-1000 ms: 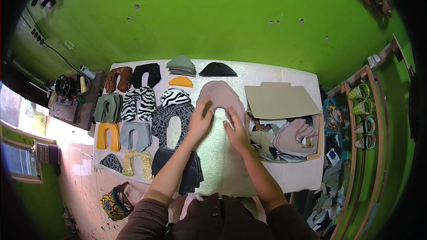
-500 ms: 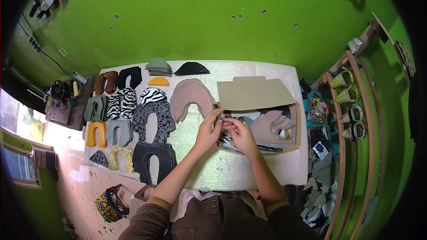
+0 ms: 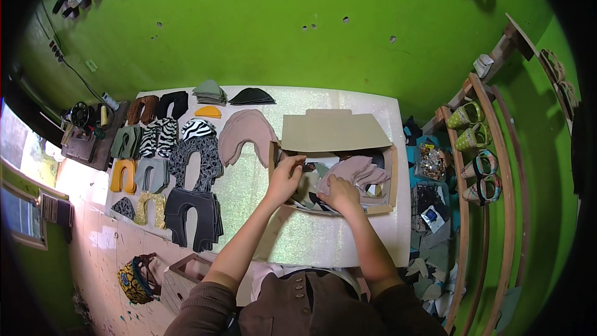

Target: Sorting and arranging various shoe upper components on a workbench.

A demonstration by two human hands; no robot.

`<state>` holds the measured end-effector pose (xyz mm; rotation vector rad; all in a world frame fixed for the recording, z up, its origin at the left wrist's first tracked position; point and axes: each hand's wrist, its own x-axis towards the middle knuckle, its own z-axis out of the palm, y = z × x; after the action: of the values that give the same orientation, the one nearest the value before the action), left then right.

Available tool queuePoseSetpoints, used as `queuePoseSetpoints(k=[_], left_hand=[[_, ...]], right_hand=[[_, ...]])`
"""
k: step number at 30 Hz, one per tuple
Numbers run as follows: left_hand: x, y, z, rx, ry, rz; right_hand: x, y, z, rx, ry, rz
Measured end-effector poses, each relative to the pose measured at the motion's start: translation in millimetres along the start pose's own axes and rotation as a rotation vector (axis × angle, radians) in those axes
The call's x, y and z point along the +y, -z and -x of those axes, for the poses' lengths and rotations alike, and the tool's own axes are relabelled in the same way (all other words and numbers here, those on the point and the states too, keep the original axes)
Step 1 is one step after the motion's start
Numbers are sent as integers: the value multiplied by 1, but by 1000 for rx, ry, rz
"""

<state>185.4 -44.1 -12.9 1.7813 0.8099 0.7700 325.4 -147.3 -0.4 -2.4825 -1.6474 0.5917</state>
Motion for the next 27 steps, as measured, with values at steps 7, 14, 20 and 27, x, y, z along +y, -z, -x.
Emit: queuePoseSetpoints(k=[7, 14, 20, 27], left_hand=[[4, -17, 4, -34, 68, 141], [6, -18, 7, -166, 122, 109], [11, -22, 12, -162, 99, 115], [57, -30, 17, -315, 138, 50]], right_hand=[[24, -2, -7, -41, 50, -274], [46, -1, -14, -40, 76, -616], [53, 20, -14, -151, 0, -1204], [37, 47, 1, -65, 99, -1542]])
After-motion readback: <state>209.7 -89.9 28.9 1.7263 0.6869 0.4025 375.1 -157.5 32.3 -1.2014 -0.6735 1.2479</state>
